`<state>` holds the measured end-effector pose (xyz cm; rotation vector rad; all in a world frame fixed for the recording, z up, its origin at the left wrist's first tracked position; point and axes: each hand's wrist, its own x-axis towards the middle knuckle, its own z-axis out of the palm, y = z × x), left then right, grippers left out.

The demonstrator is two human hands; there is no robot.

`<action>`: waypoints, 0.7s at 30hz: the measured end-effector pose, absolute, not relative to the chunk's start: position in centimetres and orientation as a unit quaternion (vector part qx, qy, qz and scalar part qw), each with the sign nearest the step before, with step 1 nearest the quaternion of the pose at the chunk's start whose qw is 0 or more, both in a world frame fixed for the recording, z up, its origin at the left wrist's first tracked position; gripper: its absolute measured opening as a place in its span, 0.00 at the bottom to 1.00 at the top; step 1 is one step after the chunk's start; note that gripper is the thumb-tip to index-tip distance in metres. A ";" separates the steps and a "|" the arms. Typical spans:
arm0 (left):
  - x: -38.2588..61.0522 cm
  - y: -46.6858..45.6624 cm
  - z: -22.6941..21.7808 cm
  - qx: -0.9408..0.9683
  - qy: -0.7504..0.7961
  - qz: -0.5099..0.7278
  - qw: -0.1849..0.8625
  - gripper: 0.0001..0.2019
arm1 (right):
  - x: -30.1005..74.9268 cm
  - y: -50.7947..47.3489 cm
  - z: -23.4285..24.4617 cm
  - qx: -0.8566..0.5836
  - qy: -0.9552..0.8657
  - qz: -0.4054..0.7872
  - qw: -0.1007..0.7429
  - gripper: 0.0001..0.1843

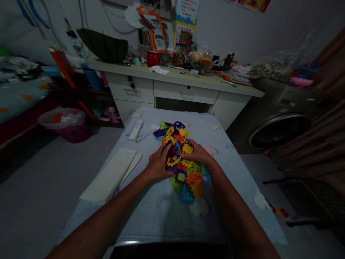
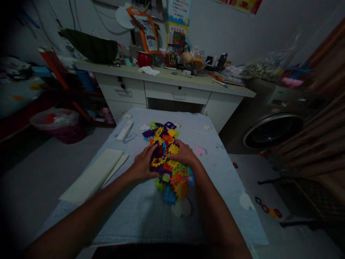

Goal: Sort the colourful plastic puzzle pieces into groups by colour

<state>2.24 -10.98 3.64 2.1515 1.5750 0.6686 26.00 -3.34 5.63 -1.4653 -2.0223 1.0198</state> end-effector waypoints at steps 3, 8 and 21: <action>2.5 -9.8 3.4 0.761 0.532 0.302 0.215 0.57 | 25.8 -3.2 5.9 -0.497 -0.716 0.414 0.265 0.45; 3.6 -7.5 3.3 0.728 0.506 0.387 0.254 0.50 | 24.5 -2.9 5.7 -0.423 -0.648 0.512 0.373 0.40; 3.2 -7.8 7.0 0.718 0.611 0.269 0.200 0.55 | 30.9 -3.6 5.5 -0.635 -0.607 0.322 0.354 0.51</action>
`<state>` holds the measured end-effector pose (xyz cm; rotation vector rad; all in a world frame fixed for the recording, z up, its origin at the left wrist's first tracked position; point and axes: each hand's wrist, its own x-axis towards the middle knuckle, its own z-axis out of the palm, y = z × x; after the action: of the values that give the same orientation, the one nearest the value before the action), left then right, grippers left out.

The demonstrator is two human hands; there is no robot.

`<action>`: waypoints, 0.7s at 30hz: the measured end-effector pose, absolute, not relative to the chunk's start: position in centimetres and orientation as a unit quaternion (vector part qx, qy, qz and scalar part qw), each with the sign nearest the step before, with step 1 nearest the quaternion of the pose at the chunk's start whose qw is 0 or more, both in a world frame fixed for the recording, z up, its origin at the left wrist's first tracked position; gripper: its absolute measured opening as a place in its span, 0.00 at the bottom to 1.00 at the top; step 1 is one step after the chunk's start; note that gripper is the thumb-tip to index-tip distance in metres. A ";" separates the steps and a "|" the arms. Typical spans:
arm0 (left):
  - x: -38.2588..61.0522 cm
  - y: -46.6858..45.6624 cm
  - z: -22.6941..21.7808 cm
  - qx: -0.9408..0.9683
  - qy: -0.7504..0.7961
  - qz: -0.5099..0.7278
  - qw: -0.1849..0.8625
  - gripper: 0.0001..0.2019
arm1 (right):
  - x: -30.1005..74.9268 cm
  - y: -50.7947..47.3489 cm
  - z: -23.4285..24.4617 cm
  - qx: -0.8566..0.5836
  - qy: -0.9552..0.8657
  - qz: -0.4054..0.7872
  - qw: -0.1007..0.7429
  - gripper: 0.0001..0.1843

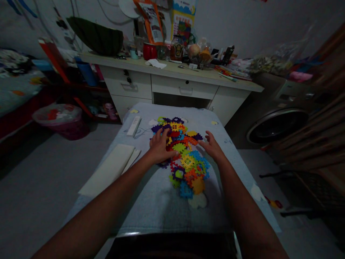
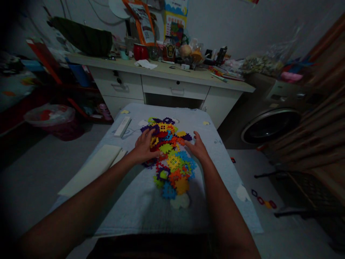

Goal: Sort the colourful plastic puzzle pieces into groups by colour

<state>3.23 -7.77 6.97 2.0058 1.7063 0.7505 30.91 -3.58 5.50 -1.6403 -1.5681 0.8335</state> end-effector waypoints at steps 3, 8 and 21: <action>2.6 -11.5 6.9 0.771 0.573 0.185 0.209 0.57 | 33.4 -6.5 5.8 -0.588 -0.700 0.317 0.251 0.54; 4.3 -16.5 5.5 0.820 0.519 0.092 0.223 0.64 | 33.6 -10.4 5.3 -0.533 -0.783 0.300 0.114 0.65; 7.5 -14.9 3.1 0.856 0.471 0.176 0.117 0.51 | 27.7 -10.3 3.8 -0.503 -0.762 0.282 0.295 0.38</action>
<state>7.49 -14.87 3.06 2.5060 1.3795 0.5155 27.69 -10.34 3.84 -1.3397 -2.0273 0.7505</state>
